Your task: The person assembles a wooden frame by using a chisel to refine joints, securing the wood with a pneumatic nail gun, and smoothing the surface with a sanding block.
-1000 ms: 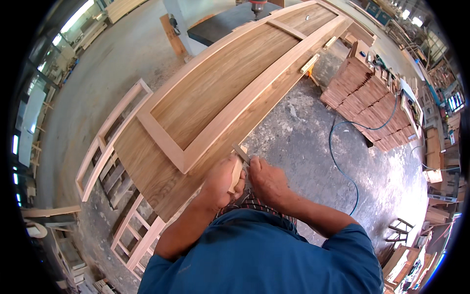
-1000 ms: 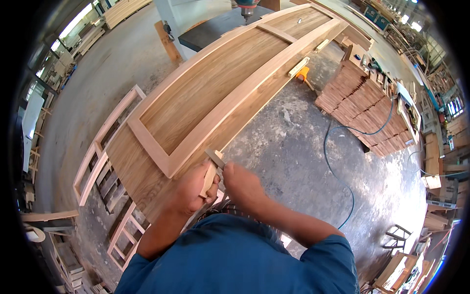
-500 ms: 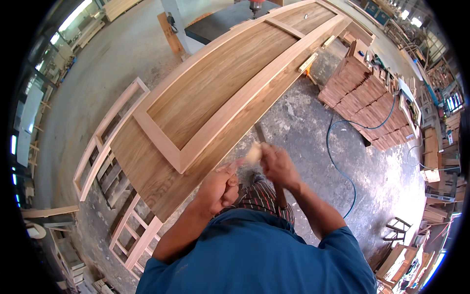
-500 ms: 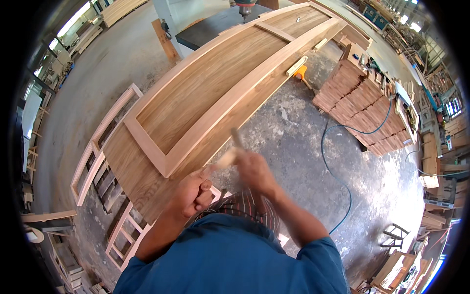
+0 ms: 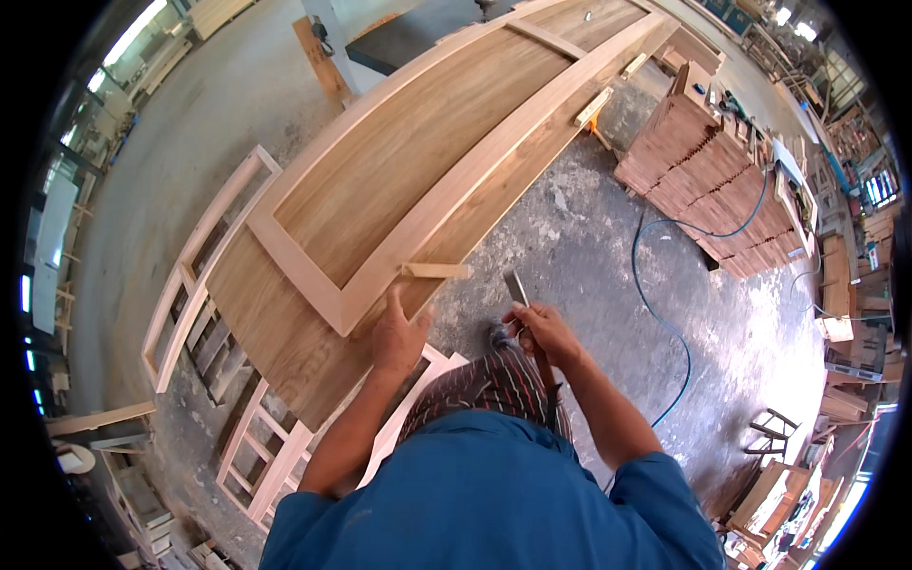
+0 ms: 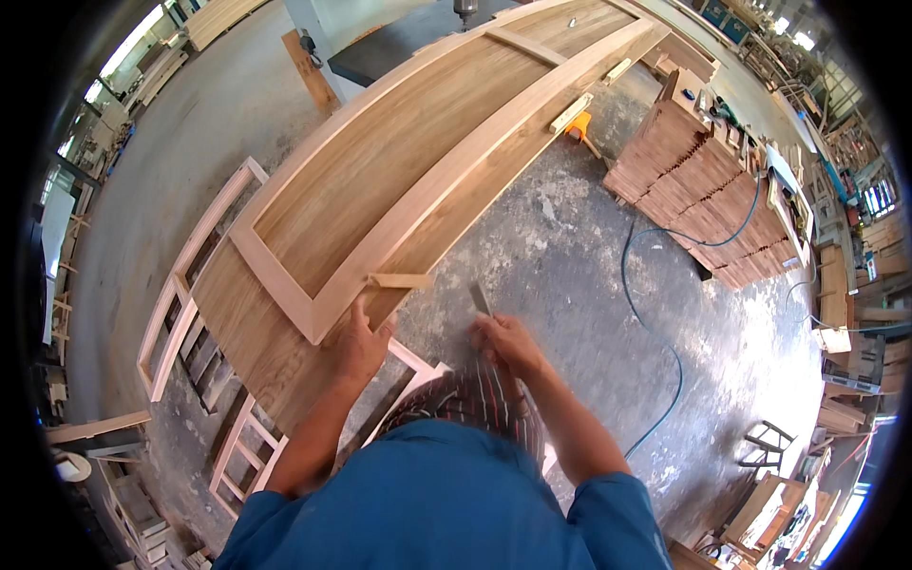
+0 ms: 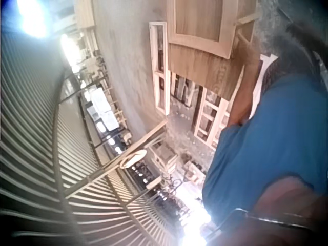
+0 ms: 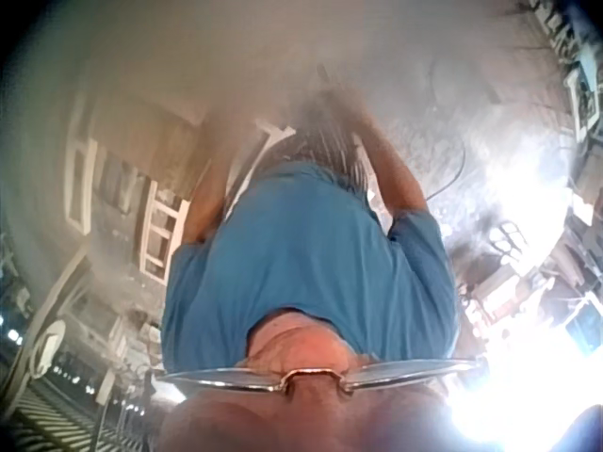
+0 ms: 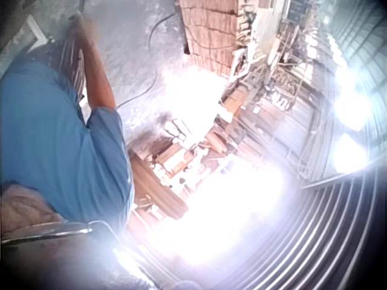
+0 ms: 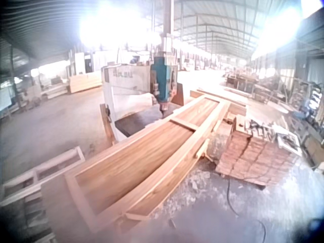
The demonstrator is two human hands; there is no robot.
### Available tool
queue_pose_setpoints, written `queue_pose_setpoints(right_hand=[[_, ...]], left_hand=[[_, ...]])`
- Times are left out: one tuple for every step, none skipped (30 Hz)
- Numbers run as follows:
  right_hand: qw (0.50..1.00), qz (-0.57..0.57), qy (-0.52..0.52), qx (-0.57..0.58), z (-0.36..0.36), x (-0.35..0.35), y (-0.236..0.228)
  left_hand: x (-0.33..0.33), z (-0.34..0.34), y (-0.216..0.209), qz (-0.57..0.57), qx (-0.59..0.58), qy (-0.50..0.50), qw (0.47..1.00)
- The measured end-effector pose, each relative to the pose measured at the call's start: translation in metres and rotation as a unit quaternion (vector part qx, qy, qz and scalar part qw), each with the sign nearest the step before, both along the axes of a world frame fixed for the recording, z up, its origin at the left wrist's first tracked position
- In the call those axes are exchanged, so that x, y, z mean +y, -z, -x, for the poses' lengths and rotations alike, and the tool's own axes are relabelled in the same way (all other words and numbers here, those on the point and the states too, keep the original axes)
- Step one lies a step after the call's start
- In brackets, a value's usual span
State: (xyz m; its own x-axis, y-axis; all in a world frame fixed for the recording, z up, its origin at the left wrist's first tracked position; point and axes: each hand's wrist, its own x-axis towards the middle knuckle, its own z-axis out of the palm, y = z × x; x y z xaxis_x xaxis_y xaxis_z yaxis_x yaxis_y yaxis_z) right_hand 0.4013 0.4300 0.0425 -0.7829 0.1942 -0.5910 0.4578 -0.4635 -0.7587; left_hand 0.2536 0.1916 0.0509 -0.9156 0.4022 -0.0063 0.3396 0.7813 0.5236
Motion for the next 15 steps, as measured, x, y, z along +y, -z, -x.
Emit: queue_pose_setpoints(right_hand=[[1.0,-0.029,-0.006,-0.005,0.001,-0.002,0.005],[0.998,-0.058,-0.007,-0.011,0.0,-0.003,0.017],[0.996,-0.084,-0.009,-0.018,0.004,-0.006,0.016],[0.994,-0.11,0.006,-0.013,0.011,-0.008,0.016],[0.994,-0.107,0.03,0.013,0.024,-0.013,0.018],[0.992,-0.106,0.048,0.043,0.043,-0.017,0.019],[0.992,-0.098,0.055,0.062,0.06,-0.02,0.018],[0.991,-0.092,0.066,0.078,0.077,-0.019,0.018],[0.991,-0.079,0.066,0.084,0.094,-0.02,0.014],[0.991,-0.067,0.066,0.09,0.106,-0.02,0.01],[0.991,-0.077,0.062,0.092,0.109,-0.022,0.013],[0.99,-0.087,0.058,0.093,0.111,-0.026,0.016],[0.989,-0.098,0.052,0.095,0.112,-0.03,0.019],[0.985,-0.145,0.032,0.084,0.108,-0.037,0.001],[0.968,-0.222,0.041,0.109,0.103,-0.042,-0.016]], left_hand=[[0.005,0.002,0.001,-0.005,0.028,0.009,1.0],[0.012,0.005,0.002,-0.01,0.054,0.024,0.998],[0.021,0.005,-0.007,-0.013,0.08,0.037,0.996],[0.033,0.009,-0.016,0.03,-0.019,0.032,0.999],[0.036,0.015,-0.011,0.042,0.007,0.042,0.998],[0.036,0.025,-0.003,0.053,0.038,0.046,0.997],[0.034,0.032,0.005,0.064,0.068,0.049,0.994],[0.036,0.035,0.007,0.051,0.051,0.049,0.996],[0.037,0.038,0.007,0.04,0.036,0.05,0.997],[0.037,0.041,0.006,0.028,0.021,0.051,0.998],[0.035,0.044,0.007,0.01,-0.03,0.037,0.999],[0.033,0.047,0.008,-0.008,-0.08,0.022,0.997],[0.029,0.05,0.008,-0.027,-0.13,0.006,0.991],[0.023,0.047,0.01,-0.192,-0.224,-0.062,0.953],[0.025,0.04,0.007,-0.356,-0.304,-0.122,0.875]])
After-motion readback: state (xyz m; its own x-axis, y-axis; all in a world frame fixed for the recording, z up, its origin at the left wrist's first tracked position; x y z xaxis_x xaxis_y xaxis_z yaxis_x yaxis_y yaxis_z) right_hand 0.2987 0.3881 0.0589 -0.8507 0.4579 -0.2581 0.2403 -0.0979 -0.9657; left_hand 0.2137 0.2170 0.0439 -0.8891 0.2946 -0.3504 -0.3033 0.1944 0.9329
